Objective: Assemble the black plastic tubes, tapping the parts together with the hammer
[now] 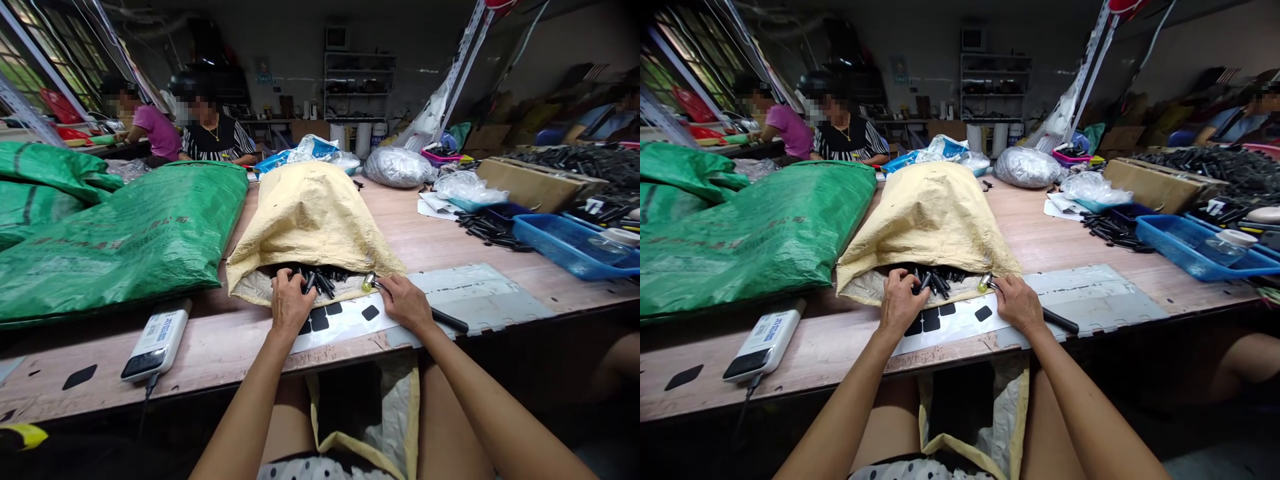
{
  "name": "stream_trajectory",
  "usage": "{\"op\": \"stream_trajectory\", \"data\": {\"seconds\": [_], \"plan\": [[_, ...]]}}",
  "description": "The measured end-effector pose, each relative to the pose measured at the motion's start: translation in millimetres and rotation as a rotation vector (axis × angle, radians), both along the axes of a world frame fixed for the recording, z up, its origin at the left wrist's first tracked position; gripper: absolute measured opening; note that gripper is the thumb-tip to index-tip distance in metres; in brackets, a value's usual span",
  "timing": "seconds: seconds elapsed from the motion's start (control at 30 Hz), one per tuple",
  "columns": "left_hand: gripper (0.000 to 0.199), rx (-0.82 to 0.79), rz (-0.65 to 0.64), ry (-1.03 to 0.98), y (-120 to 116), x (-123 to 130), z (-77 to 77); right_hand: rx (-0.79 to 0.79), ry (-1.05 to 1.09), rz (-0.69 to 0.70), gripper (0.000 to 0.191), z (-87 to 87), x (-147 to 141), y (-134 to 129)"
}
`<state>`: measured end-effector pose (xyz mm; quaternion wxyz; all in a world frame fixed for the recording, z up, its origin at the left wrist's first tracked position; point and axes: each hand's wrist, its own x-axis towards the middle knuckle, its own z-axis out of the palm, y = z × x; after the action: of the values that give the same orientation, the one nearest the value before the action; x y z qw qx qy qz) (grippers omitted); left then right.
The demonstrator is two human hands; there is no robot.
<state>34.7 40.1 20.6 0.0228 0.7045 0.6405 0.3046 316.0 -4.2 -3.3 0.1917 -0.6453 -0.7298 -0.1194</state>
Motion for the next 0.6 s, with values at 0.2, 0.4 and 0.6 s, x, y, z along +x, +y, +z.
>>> {"op": "stream_trajectory", "data": {"seconds": [0.2, 0.4, 0.6], "plan": [[0.02, 0.024, -0.057, 0.011, -9.5, -7.2, 3.7, 0.004, 0.008, -0.004, 0.025, -1.1, 0.4, 0.5], [0.02, -0.038, -0.433, -0.121, -41.2, -17.0, 13.0, 0.007, 0.016, -0.001, 0.025, -1.5, 1.2, 0.3], [0.021, -0.229, -0.58, -0.164, -51.4, -14.2, -10.0, 0.011, 0.03, 0.017, 0.026, -4.1, 3.6, -0.4]]}}
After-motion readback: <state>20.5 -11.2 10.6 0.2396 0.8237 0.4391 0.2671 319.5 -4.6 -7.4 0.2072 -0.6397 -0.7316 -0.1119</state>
